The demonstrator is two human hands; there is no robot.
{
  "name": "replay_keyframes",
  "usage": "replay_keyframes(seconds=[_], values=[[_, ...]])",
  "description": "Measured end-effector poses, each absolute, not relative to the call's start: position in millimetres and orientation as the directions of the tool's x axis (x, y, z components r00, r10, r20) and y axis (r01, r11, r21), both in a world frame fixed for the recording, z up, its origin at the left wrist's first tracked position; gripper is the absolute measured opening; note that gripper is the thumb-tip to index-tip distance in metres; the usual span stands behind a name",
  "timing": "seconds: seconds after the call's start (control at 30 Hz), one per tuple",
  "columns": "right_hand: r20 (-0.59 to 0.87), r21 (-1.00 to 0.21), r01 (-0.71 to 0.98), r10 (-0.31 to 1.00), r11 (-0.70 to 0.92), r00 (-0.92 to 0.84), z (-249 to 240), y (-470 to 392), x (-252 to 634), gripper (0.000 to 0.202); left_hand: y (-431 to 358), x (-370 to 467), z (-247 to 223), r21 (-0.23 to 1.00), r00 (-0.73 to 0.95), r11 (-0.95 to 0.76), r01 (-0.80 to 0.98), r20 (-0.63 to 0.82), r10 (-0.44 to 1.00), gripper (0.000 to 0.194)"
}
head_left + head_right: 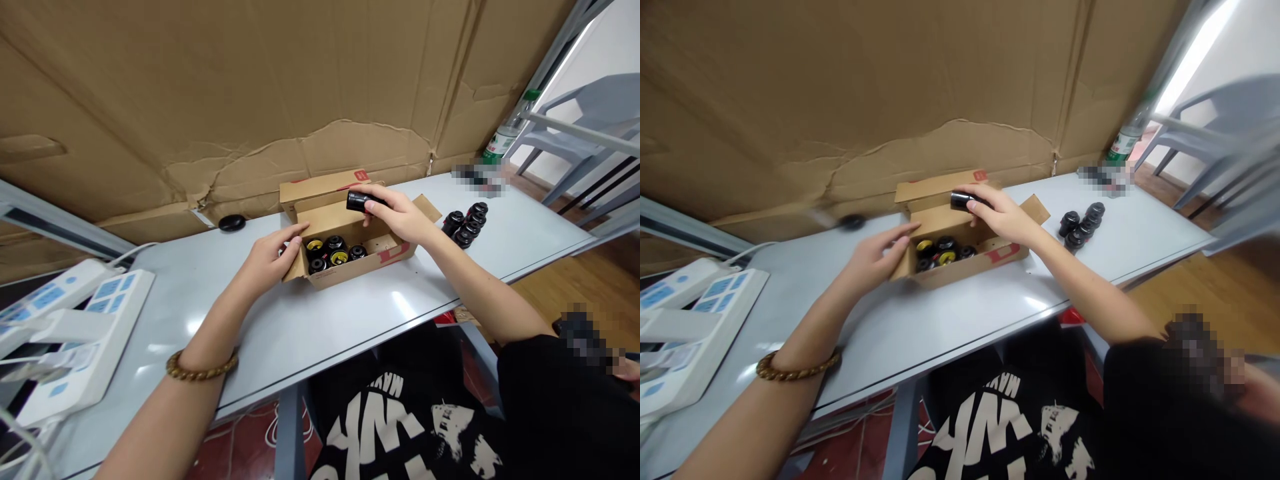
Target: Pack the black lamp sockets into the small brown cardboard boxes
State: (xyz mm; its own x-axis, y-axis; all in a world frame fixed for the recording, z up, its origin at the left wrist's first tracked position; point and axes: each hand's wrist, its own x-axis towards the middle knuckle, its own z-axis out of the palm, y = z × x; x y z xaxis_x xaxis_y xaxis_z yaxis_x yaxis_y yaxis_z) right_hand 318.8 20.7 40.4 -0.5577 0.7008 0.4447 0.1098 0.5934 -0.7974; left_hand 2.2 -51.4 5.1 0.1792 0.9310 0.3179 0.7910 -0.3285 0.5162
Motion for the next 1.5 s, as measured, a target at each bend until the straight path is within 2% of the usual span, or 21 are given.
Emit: replay_keyframes(seconds=[0.23, 0.7, 0.9, 1.23, 1.5], values=[[0.427, -0.825, 0.117, 0.745, 0.553, -0.512, 41, 17, 318, 0.041, -53, 4, 8, 0.523, 0.188, -0.330, 0.786, 0.307, 0.933, 0.066], [0.478, -0.772, 0.142, 0.712, 0.620, -0.514, 44, 12, 321, 0.048, -53, 4, 7, 0.515, 0.190, -0.331, 0.791, 0.309, 0.932, 0.065], [0.512, -0.742, 0.122, 0.674, 0.659, -0.532, 43, 15, 321, 0.042, -53, 5, 8, 0.521, 0.196, -0.339, 0.783, 0.311, 0.930, 0.065], [0.427, -0.797, 0.148, 0.719, 0.586, -0.548, 46, 7, 321, 0.050, -56, 7, 12, 0.519, 0.193, -0.330, 0.788, 0.300, 0.934, 0.065], [0.466, -0.748, 0.161, 0.682, 0.644, -0.563, 44, 12, 322, 0.046, -53, 5, 10, 0.518, 0.200, -0.342, 0.784, 0.312, 0.929, 0.063]])
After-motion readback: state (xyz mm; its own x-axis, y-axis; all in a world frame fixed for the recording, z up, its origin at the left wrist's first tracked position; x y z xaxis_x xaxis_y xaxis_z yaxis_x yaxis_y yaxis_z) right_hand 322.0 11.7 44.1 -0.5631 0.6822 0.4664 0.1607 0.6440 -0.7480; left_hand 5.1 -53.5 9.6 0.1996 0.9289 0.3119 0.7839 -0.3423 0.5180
